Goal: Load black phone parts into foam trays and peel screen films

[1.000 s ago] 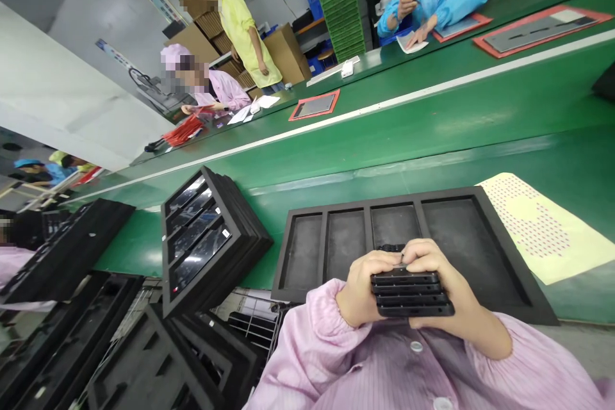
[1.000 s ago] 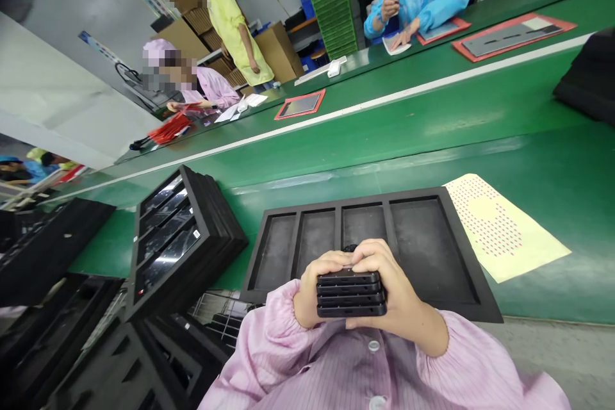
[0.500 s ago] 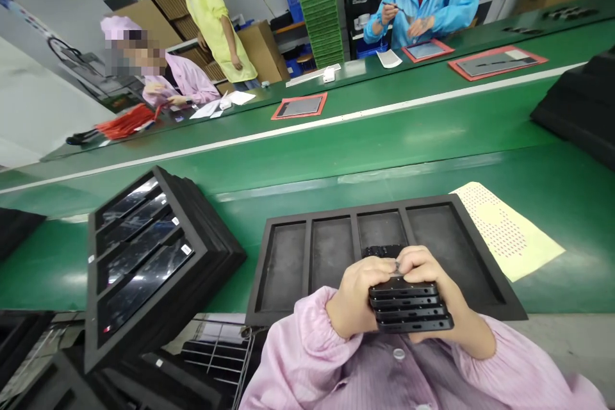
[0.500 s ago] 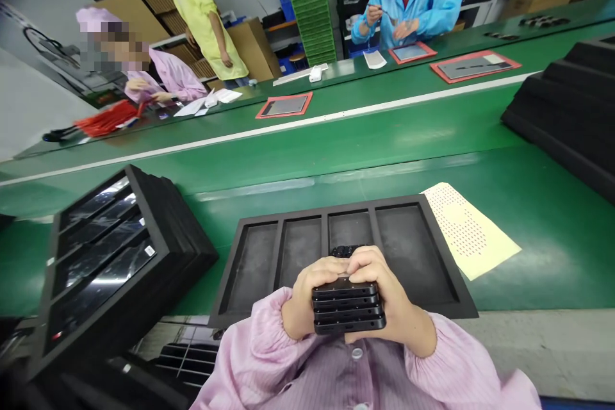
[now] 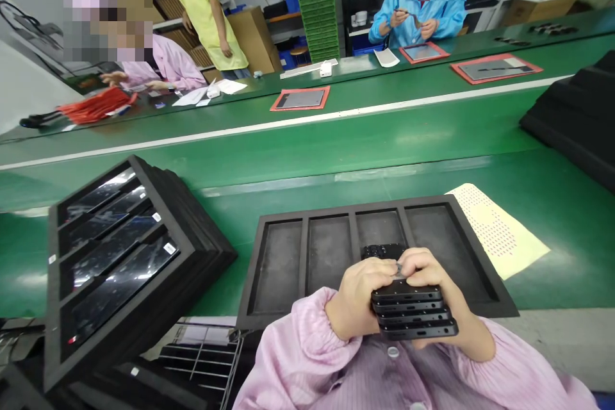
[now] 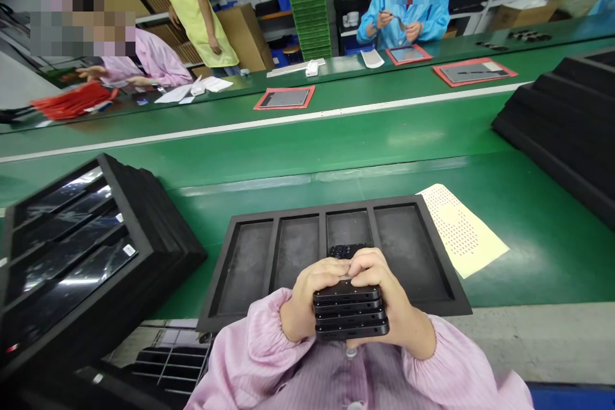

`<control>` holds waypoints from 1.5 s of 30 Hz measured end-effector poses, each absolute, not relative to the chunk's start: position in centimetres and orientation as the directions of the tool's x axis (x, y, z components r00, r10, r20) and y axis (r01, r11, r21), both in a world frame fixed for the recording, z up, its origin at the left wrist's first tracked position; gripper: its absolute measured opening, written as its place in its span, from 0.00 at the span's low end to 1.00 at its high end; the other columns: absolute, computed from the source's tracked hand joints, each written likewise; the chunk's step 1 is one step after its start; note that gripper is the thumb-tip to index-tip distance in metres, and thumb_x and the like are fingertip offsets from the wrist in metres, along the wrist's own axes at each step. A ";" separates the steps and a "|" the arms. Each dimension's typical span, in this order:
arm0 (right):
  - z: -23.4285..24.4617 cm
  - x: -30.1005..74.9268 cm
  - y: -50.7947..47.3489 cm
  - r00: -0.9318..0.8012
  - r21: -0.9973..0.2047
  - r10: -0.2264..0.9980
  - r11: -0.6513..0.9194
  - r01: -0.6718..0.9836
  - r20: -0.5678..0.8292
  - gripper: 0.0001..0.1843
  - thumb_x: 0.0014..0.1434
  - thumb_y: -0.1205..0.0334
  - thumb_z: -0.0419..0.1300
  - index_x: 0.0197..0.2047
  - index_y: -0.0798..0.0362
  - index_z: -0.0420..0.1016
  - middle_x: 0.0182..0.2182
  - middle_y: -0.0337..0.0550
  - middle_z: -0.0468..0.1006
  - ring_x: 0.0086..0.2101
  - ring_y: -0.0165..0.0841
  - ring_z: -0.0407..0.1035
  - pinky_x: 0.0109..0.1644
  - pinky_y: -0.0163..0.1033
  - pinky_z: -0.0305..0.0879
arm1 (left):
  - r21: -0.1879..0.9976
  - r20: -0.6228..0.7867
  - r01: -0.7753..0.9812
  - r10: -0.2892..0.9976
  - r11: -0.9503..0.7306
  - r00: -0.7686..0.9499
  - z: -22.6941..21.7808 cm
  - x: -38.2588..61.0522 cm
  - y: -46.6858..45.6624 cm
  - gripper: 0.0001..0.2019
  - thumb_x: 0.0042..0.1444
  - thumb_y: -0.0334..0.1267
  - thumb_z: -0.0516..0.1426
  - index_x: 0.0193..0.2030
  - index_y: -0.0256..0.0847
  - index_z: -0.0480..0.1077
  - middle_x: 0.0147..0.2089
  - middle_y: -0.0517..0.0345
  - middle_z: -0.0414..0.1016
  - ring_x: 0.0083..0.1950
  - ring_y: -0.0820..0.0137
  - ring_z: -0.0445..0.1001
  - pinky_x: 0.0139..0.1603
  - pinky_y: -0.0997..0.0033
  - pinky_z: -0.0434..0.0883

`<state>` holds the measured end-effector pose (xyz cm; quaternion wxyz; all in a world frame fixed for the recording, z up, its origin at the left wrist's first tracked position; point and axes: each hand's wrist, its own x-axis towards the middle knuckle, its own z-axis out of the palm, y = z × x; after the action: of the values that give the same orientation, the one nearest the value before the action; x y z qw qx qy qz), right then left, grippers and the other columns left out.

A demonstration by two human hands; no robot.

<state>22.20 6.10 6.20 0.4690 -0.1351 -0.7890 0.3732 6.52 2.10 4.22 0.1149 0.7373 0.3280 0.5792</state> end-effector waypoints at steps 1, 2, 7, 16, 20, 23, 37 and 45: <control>6.2 22.1 6.1 -0.524 -0.719 0.565 0.681 -0.142 0.638 0.24 0.56 0.38 0.58 0.45 0.46 0.61 0.35 0.44 0.64 0.38 0.41 0.62 0.39 0.48 0.67 | 0.556 0.774 0.346 0.622 -0.756 0.114 4.2 6.5 2.1 0.19 0.55 0.42 0.57 0.52 0.43 0.57 0.39 0.50 0.77 0.41 0.62 0.79 0.40 0.62 0.77; 6.2 22.1 6.2 -0.522 -0.721 0.566 0.677 -0.147 0.638 0.24 0.56 0.38 0.58 0.45 0.47 0.61 0.35 0.44 0.64 0.38 0.40 0.62 0.40 0.47 0.67 | 0.560 0.773 0.341 0.625 -0.755 0.114 4.2 6.4 2.1 0.20 0.55 0.42 0.57 0.52 0.43 0.57 0.39 0.50 0.77 0.42 0.61 0.78 0.40 0.62 0.77; 6.6 22.5 6.0 -0.556 -0.749 0.573 0.646 -0.146 0.602 0.26 0.55 0.38 0.59 0.47 0.46 0.61 0.40 0.45 0.65 0.43 0.39 0.63 0.46 0.45 0.66 | 0.566 0.773 0.338 0.627 -0.752 0.100 4.4 6.4 2.1 0.17 0.56 0.41 0.57 0.50 0.42 0.60 0.39 0.49 0.77 0.41 0.63 0.79 0.41 0.63 0.77; 5.2 35.5 13.6 0.038 -0.864 0.977 0.167 0.475 0.210 0.24 0.61 0.38 0.47 0.44 0.51 0.63 0.41 0.50 0.70 0.44 0.42 0.66 0.49 0.50 0.64 | 0.650 0.709 0.314 0.701 -0.692 0.077 4.2 5.1 1.6 0.12 0.57 0.39 0.56 0.48 0.41 0.67 0.42 0.45 0.79 0.45 0.58 0.78 0.44 0.56 0.77; 3.8 40.4 17.5 0.241 -0.780 0.970 -0.122 0.614 0.038 0.14 0.62 0.51 0.56 0.39 0.55 0.68 0.38 0.45 0.70 0.39 0.37 0.66 0.47 0.48 0.64 | 0.709 0.645 0.298 0.759 -0.639 0.093 4.0 4.7 1.4 0.17 0.52 0.39 0.61 0.49 0.43 0.67 0.44 0.47 0.78 0.46 0.55 0.77 0.45 0.53 0.77; 3.3 41.0 18.4 0.189 -0.734 0.977 -0.201 0.649 -0.100 0.10 0.63 0.57 0.58 0.40 0.56 0.70 0.37 0.42 0.71 0.36 0.33 0.67 0.42 0.43 0.66 | 0.760 0.571 0.318 0.816 -0.566 0.088 4.1 4.6 1.2 0.21 0.46 0.39 0.65 0.49 0.46 0.68 0.45 0.49 0.78 0.45 0.54 0.78 0.44 0.53 0.78; 5.2 41.5 16.9 -0.323 -0.828 0.907 -0.047 0.558 -0.269 0.15 0.43 0.56 0.60 0.35 0.53 0.73 0.39 0.43 0.75 0.43 0.42 0.67 0.47 0.43 0.62 | 0.765 0.578 0.311 0.814 -0.564 0.054 3.4 4.2 1.4 0.23 0.43 0.40 0.66 0.47 0.50 0.69 0.43 0.55 0.79 0.44 0.54 0.78 0.45 0.54 0.77; 4.5 41.4 16.9 -0.351 -0.762 0.882 -0.013 0.648 -0.313 0.14 0.49 0.53 0.60 0.34 0.55 0.70 0.33 0.42 0.74 0.35 0.37 0.69 0.44 0.45 0.63 | 0.834 0.476 0.308 0.879 -0.458 0.018 4.2 4.8 1.1 0.20 0.43 0.41 0.66 0.45 0.46 0.71 0.43 0.51 0.79 0.45 0.54 0.77 0.45 0.54 0.76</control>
<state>41.43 16.86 4.47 0.1314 -0.5542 -0.6902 0.4464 4.76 1.09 4.21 0.2653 0.6624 0.4480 0.5386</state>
